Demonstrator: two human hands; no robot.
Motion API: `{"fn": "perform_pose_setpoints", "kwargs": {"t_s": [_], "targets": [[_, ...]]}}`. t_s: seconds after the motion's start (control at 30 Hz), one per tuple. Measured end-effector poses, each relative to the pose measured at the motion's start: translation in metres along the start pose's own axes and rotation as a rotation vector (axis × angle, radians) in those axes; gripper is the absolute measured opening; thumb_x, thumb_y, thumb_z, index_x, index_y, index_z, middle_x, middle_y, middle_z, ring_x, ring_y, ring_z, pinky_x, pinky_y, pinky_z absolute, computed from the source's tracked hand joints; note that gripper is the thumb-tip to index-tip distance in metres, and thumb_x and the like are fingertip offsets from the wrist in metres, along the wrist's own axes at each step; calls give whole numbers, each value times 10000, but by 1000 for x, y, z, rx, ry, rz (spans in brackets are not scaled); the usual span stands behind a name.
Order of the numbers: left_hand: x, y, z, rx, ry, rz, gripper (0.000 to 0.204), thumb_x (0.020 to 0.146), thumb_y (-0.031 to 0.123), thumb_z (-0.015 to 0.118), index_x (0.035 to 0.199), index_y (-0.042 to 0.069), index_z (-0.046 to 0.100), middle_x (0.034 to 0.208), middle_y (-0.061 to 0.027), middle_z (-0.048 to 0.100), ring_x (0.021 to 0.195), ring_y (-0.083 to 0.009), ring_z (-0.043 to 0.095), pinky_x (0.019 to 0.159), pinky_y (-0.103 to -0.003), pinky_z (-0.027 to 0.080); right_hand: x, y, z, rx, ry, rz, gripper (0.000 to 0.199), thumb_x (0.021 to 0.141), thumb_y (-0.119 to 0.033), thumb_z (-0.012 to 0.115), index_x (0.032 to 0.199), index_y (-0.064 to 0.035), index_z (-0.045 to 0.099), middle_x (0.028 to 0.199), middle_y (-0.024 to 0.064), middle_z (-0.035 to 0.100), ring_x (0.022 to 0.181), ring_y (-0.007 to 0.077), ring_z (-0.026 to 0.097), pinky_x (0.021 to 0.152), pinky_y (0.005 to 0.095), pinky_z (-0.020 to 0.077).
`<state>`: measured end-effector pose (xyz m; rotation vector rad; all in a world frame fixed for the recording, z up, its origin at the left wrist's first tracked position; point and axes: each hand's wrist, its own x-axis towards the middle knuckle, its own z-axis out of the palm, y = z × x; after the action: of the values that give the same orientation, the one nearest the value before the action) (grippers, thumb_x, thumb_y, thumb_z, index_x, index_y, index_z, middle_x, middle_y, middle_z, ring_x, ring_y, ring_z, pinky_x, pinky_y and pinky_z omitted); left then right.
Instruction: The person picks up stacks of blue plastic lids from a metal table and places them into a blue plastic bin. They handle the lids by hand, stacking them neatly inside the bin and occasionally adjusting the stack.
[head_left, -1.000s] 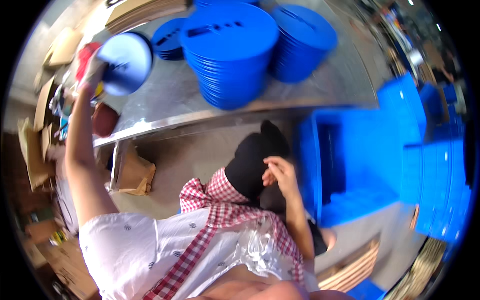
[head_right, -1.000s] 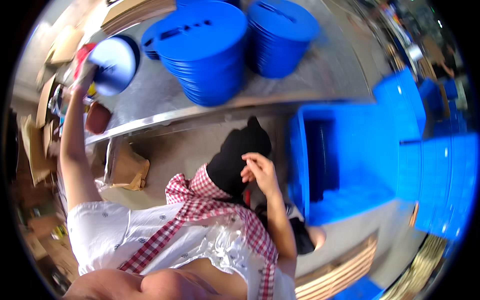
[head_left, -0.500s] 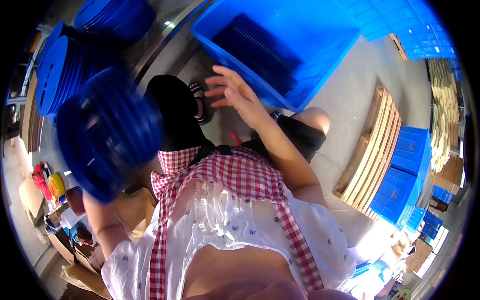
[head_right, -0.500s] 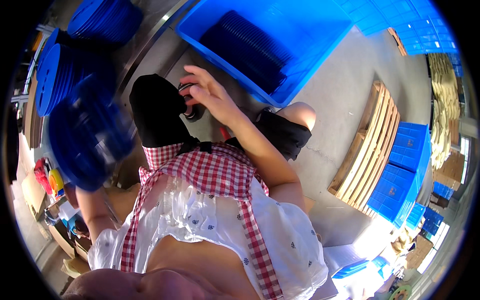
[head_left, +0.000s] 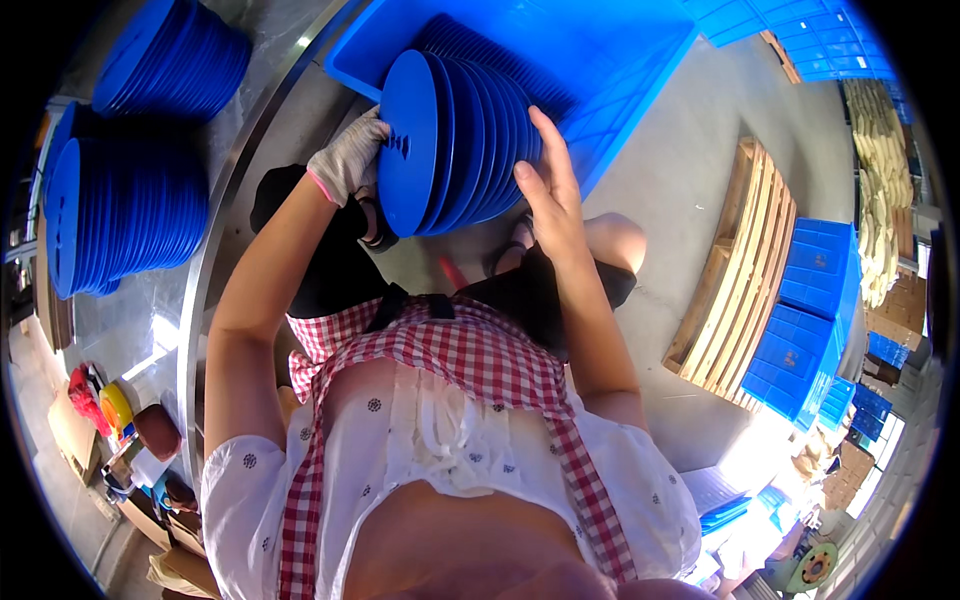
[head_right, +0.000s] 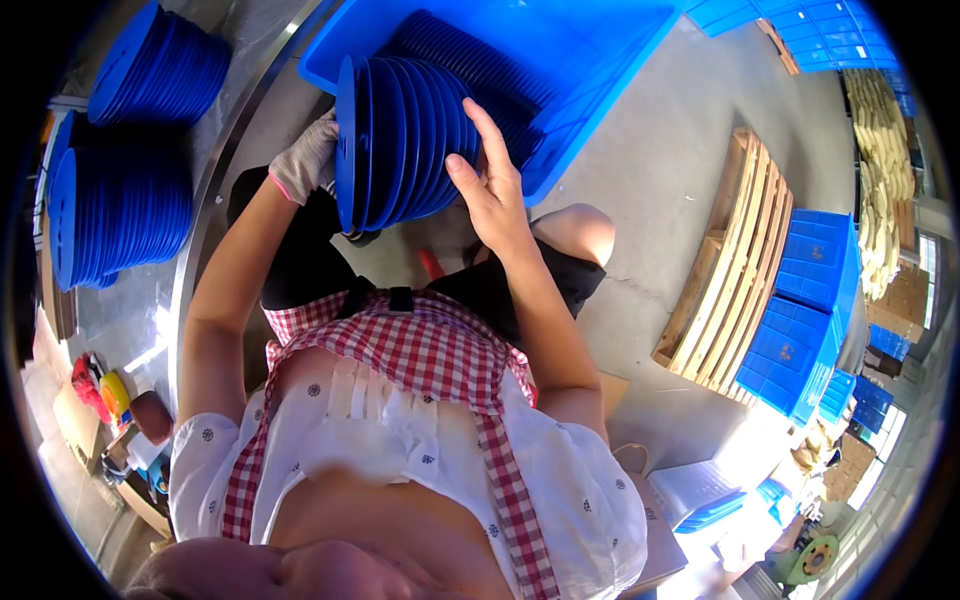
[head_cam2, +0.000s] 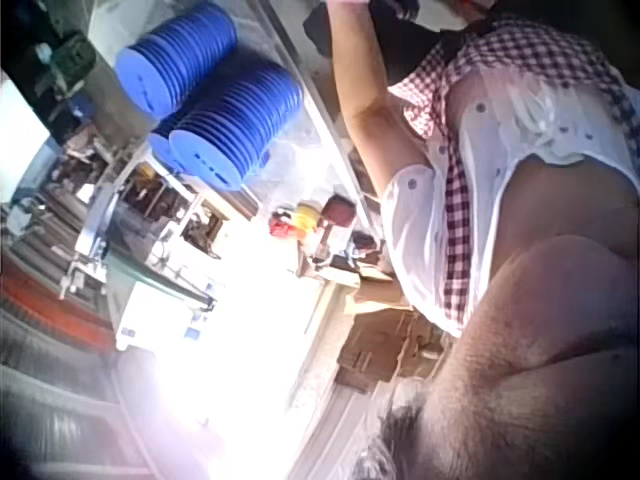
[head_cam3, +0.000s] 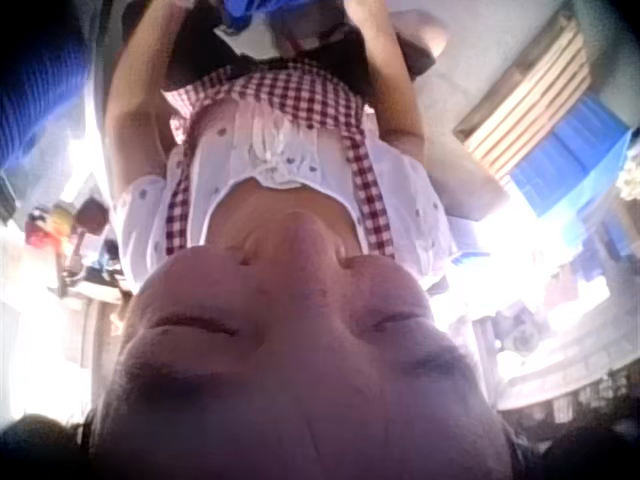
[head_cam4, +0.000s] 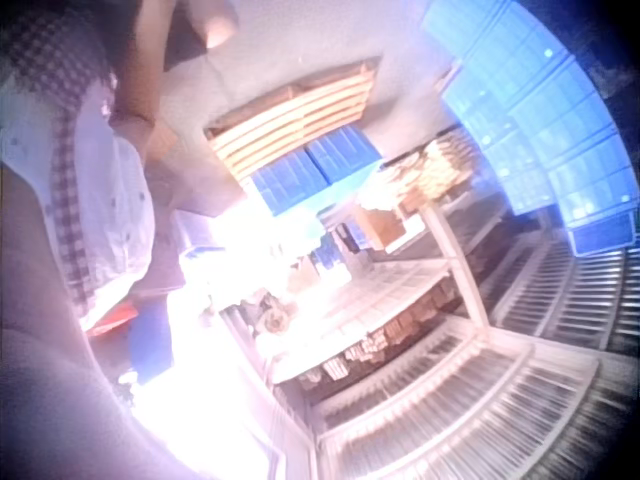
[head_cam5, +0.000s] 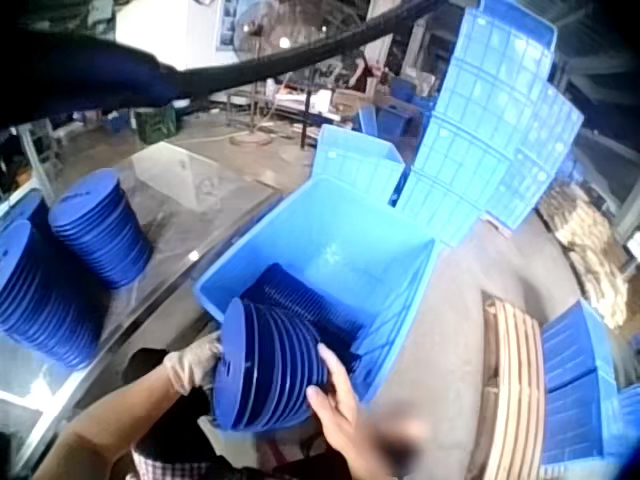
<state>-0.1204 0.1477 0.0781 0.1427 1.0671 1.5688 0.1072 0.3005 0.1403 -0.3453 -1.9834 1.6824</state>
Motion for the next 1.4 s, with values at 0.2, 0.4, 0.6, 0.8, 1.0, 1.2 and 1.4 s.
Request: {"fn": "perform_pose_setpoints", "kwargs": {"t_s": [0.2, 0.4, 0.6, 0.8, 1.0, 1.2, 1.4], "targets": [[17, -6, -2, -178, -132, 66, 618, 783, 91, 708, 1342, 97, 444, 1130, -113, 636, 1001, -245, 650, 901, -517, 537, 24, 12, -7, -76, 63, -8, 640, 849, 5, 544, 1450, -41, 327, 1351, 83, 497, 1039, 125, 555, 872, 240, 439], [20, 0, 7, -111, -147, 45, 485, 760, 212, 777, 1189, 156, 558, 995, -27, 671, 873, -179, 681, 767, -423, 610, 45, 14, -6, -115, 34, 3, 841, 788, -39, 731, 1469, -29, 238, 1358, 152, 476, 1217, 239, 494, 1040, 333, 391], [24, 1, 10, -138, -12, 91, 296, 831, 190, 707, 1100, 113, 612, 847, -15, 683, 740, -145, 689, 660, -316, 625, 70, 21, -10, -144, 72, 70, 865, 763, 69, 709, 1480, -110, 260, 1348, 138, 500, 1206, 239, 513, 1033, 328, 419], [15, 20, 26, 18, 79, 99, 396, 869, 192, 656, 1236, 108, 536, 1044, -92, 659, 920, -223, 673, 801, -430, 592, 89, 17, -31, -141, 32, 117, 794, 762, 93, 679, 1451, -123, 348, 1344, 110, 490, 1182, 221, 515, 1026, 320, 419], [18, 23, 14, -234, 309, 139, 447, 874, 84, 561, 1307, 115, 455, 1147, -124, 599, 1042, -277, 617, 909, -541, 520, 130, 5, -106, -292, -18, 223, 755, 747, -1, 722, 1420, -111, 396, 1260, 139, 551, 1119, 210, 552, 966, 318, 456], [30, 23, -3, -455, 367, 180, 303, 882, 71, 519, 1179, 129, 541, 1018, -57, 634, 964, -199, 633, 914, -475, 524, 180, 85, -192, -737, -119, 633, 759, 730, -48, 701, 1419, -92, 387, 1240, 210, 568, 1077, 313, 601, 894, 358, 518], [26, 22, 3, -403, 331, 246, 332, 850, 82, 602, 1177, 73, 543, 1083, -87, 623, 976, -217, 630, 887, -425, 545, 201, 148, -192, -942, -107, 989, 727, 754, -54, 647, 1426, -103, 377, 1211, 226, 578, 934, 292, 645, 650, 379, 564]]}}
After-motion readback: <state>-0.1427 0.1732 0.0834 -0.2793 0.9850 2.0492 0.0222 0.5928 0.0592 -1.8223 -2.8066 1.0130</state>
